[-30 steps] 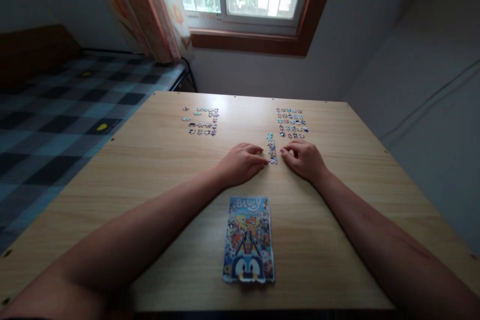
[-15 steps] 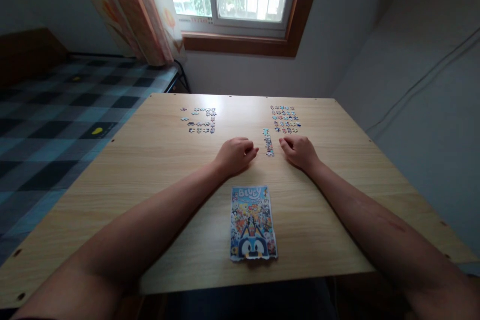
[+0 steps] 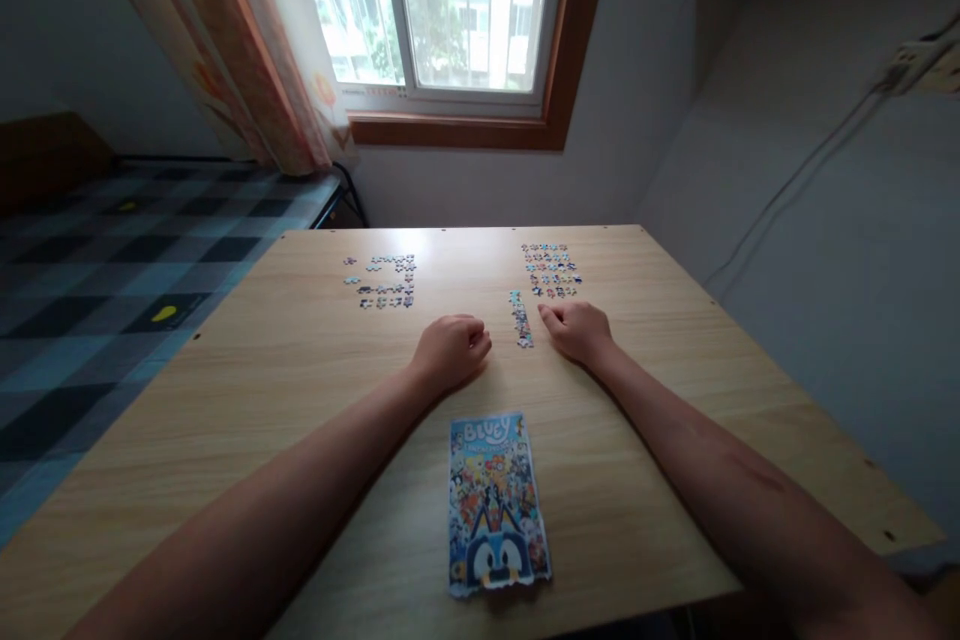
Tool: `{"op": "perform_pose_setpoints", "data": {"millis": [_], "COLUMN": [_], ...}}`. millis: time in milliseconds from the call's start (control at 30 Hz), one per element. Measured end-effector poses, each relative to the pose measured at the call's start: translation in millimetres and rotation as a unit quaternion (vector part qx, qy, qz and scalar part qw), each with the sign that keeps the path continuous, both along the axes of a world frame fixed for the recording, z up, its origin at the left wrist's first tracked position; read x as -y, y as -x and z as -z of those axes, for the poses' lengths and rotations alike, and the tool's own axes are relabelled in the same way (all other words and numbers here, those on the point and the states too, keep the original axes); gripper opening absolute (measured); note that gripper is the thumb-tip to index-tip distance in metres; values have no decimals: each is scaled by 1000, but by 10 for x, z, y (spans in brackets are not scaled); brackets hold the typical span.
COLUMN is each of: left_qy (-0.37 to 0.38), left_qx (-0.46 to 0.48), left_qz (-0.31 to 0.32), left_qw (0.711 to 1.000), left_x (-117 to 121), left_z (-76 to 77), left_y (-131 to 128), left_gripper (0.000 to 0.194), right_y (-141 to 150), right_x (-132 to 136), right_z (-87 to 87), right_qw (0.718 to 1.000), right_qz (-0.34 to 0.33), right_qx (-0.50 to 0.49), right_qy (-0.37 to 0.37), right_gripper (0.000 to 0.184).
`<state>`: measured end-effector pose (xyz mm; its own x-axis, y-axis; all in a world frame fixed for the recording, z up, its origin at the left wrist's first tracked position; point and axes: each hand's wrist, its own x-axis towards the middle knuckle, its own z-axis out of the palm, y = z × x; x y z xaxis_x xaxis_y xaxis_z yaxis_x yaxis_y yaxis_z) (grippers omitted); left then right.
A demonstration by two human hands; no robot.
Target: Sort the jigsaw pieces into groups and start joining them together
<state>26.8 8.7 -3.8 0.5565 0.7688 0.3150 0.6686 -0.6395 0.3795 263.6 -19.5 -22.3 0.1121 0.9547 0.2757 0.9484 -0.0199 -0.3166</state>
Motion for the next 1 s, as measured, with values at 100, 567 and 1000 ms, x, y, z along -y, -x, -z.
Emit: {"op": "perform_pose_setpoints", "data": {"millis": [100,567,1000], "left_qy": [11,21,55], "left_qx": [-10,-25,179], "left_qz": [-4,-11,-67], "left_qw": [1000,999,980], "left_x": [-2,-7,-83], "left_z": [-3,33,41], "left_y": [3,21,51], "left_gripper": [34,32,42], "right_y": [-44,-108,-240], "right_x": [-1,-39,20], "right_z": [18,8,-31], "right_qw": [999,969,875], "right_qz": [-23,-95,-91], "right_qx": [-37,-195,-475], "right_qy": [-21,-116,-10], "right_gripper": [55,54,61]}}
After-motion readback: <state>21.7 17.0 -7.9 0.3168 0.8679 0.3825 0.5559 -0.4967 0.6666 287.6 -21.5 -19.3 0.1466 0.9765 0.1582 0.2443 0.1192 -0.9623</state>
